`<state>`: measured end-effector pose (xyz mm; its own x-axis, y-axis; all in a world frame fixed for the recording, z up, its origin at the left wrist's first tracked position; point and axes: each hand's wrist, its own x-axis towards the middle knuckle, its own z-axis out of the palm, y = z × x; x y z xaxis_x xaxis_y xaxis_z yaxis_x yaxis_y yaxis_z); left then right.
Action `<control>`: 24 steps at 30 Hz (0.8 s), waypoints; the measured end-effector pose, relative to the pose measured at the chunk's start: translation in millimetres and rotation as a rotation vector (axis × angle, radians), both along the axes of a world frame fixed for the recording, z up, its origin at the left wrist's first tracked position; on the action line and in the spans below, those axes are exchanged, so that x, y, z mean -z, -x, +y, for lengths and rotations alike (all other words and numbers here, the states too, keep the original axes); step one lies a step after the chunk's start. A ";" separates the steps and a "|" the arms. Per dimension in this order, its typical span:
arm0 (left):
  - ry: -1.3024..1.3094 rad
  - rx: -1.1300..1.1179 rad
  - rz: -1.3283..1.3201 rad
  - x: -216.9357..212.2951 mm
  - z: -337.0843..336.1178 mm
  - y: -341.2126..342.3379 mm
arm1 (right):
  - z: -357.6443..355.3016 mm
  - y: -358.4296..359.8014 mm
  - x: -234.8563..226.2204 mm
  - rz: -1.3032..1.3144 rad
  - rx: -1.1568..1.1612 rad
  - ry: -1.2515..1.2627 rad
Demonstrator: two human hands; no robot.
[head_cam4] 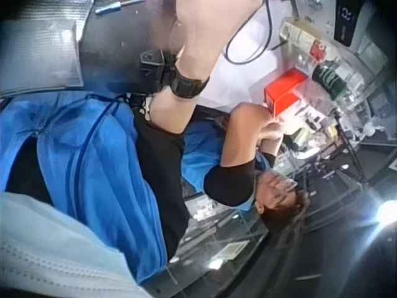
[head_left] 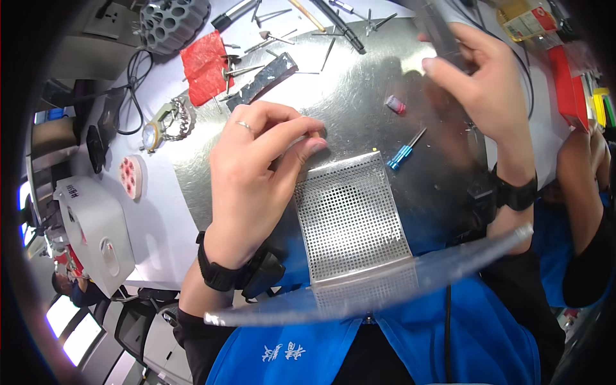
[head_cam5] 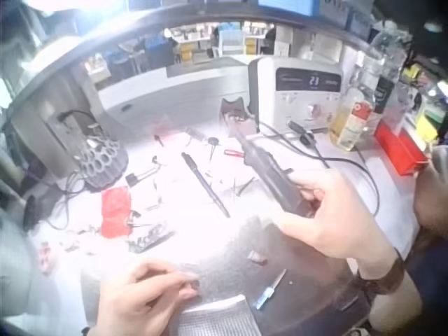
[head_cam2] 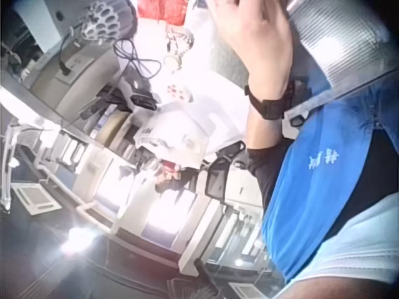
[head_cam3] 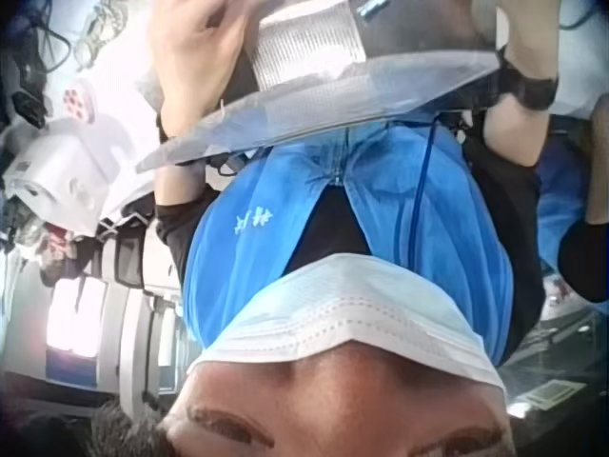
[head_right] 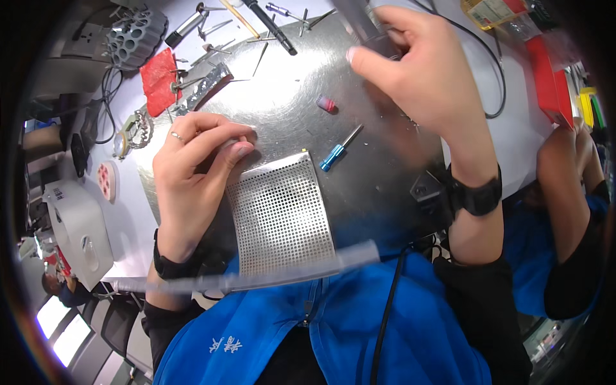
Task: Refining and polishing a small dental crown using a hand-held rotary tool at a workstation.
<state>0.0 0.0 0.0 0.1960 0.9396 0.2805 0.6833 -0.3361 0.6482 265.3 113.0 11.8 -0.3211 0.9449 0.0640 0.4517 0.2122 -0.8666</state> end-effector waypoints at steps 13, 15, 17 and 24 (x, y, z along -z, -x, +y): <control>0.027 -0.100 -0.079 6.7 -4.5 -4.3 | -13.6 14.2 -13.1 -0.292 -0.311 -0.375; -0.048 -0.100 -0.087 6.4 -5.2 -2.9 | -15.3 22.0 -5.4 -0.339 -0.466 -0.469; -0.077 -0.094 -0.074 6.1 -0.8 -2.0 | -15.3 27.4 -11.0 -0.364 -0.494 -0.466; -0.015 -0.110 -0.117 -0.2 0.6 3.2 | -11.5 39.2 -21.8 -0.288 -0.608 -0.339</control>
